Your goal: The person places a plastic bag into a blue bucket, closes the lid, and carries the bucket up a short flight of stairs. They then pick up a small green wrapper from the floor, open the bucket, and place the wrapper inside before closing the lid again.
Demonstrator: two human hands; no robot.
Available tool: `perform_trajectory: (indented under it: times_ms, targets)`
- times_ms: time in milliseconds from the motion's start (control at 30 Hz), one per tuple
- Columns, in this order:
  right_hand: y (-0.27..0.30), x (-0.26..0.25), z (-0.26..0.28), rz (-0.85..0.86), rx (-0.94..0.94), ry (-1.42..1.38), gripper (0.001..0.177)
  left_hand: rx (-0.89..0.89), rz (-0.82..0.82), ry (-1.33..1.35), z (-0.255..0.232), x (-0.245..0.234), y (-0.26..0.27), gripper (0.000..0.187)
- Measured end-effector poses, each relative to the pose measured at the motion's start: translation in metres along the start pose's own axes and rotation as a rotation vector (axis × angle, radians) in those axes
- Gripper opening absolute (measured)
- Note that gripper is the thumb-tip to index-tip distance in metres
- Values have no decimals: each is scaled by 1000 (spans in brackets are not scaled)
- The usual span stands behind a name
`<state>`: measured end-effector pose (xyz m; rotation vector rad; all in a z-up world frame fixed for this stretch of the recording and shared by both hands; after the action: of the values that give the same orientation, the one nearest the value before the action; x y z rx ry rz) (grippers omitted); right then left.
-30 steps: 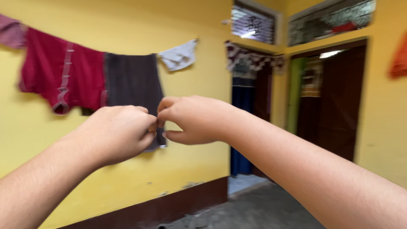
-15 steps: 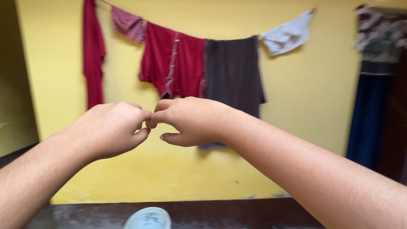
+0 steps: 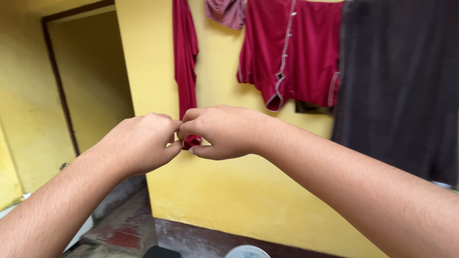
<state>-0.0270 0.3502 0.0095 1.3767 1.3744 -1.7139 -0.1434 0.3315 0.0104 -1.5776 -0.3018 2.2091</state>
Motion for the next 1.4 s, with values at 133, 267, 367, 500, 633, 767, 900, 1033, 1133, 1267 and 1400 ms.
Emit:
perform_trajectory:
  times_ms: [133,267,367,500,633,767,900,1033,1133,1267,1400]
  targets:
    - [-53,15,-60,1,-76,-27,34,-73,-56,-7,30,22,-51,22]
    - [-114,25,-102,5,-227,-31,37,-205,-39,-28,70,41,-91,22]
    - [-158,39,-124,-7,-267,-79,35,-335,59,-53,101,60,-107,21]
    - [-208,63,-127,-24,-375,-134,36,-395,95,-121,139,75,-112,21]
    - [-256,91,-120,-44,-452,-201,38,-479,126,-156,181,97,-107,22]
    - [-310,126,-110,-40,-519,-252,40,-522,155,-198,230,127,-103,23]
    - [-376,162,-102,8,-537,-228,40,-570,168,-237,287,158,-100,23]
    - [-453,191,-86,-47,-626,-268,40,-623,197,-254,362,185,-96,23]
    - [-509,218,-78,-86,-673,-291,42,-649,247,-268,418,209,-98,24]
    - [-581,249,-81,-79,-642,-315,38,-629,292,-335,486,239,-115,24]
    - [-641,292,-91,-32,-632,-348,39,-665,361,-306,542,289,-128,24]
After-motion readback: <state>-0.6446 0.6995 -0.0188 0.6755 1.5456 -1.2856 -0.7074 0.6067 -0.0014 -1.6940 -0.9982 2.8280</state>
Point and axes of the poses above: each hand's wrist, its own y-axis away from the middle knuckle, its own x-axis out of the palm, z = x × y, the point moved 6 cm from there along -y, towards the middle knuckle, and after that the axes turned 14 degrees about -y, right-handed, at the moved point
